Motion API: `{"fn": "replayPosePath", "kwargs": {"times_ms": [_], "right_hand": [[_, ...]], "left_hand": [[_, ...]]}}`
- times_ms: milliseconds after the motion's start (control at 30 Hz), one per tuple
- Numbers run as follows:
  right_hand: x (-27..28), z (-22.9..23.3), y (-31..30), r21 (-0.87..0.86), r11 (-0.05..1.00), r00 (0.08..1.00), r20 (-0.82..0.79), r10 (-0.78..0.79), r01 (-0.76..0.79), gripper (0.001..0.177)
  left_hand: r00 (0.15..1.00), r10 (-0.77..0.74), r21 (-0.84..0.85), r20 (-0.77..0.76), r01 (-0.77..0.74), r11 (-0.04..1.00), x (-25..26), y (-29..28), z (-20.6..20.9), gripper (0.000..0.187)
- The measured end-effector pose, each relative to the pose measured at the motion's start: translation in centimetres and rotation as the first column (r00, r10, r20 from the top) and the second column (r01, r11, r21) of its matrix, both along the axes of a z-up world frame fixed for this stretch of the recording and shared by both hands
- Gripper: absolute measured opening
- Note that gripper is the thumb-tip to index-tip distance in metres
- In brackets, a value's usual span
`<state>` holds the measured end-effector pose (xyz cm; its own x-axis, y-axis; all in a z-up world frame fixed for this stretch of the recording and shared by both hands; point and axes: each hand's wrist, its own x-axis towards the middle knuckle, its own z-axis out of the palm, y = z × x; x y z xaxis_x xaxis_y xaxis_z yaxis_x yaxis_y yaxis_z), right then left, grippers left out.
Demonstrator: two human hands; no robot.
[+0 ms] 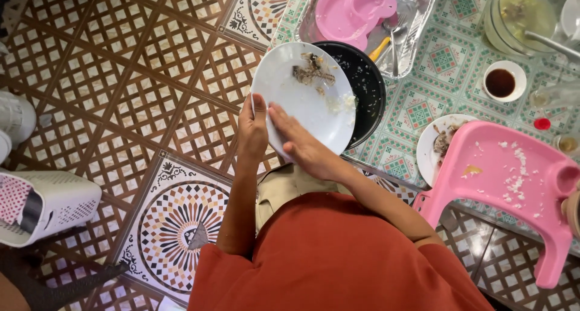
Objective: The person clears a cluttered dining table by scraping leftover food from plates and a pink tray into a black pot. They stack the cleaned plates and bowls, place cutlery into a tray, and pour remaining liquid from a glass bowl into the pot before setting the glassware aside.
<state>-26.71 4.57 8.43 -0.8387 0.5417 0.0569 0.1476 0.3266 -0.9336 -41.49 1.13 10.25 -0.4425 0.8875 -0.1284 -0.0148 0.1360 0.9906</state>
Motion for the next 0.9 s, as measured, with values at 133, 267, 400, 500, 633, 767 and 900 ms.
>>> {"fn": "replayPosePath", "kwargs": {"times_ms": [133, 267, 400, 500, 633, 767, 900], "right_hand": [[1.8, -4.5, 3.4, 0.17, 0.98, 0.989, 0.081, -0.123, 0.108, 0.096], [3.6, -2.7, 3.6, 0.096, 0.966, 0.954, 0.161, -0.255, 0.242, 0.082], [2.1, 2.6, 0.0, -0.13, 0.988, 0.996, 0.019, -0.086, 0.088, 0.084], [0.6, 1.8, -0.7, -0.061, 0.998, 0.999, 0.017, -0.035, 0.036, 0.08], [-0.6, 0.3, 0.4, -0.002, 0.998, 0.998, 0.01, -0.065, 0.065, 0.081], [-1.6, -1.0, 1.9, 0.134, 0.981, 0.99, 0.023, -0.142, 0.138, 0.085], [-0.9, -3.9, 3.6, 0.194, 0.96, 0.967, 0.11, -0.228, 0.204, 0.076]], "left_hand": [[0.999, -0.029, -0.02, -0.032, 0.028, 0.999, -0.3, -0.7, 1.2, 0.061], [1.0, -0.015, -0.015, 0.02, 0.015, 1.0, -0.5, -1.1, 1.7, 0.062], [0.997, -0.028, -0.027, -0.066, 0.026, 0.999, -0.7, -0.5, 0.2, 0.06], [0.991, -0.037, -0.054, -0.129, 0.031, 0.998, -1.3, 0.0, -1.1, 0.058], [0.993, -0.034, -0.052, -0.117, 0.028, 0.998, -0.8, 0.1, 0.1, 0.06], [0.994, -0.037, -0.032, -0.099, 0.034, 0.999, -0.5, -0.5, 1.4, 0.055], [0.999, -0.042, -0.051, -0.029, 0.041, 0.998, -2.2, -0.9, -2.3, 0.056]]}}
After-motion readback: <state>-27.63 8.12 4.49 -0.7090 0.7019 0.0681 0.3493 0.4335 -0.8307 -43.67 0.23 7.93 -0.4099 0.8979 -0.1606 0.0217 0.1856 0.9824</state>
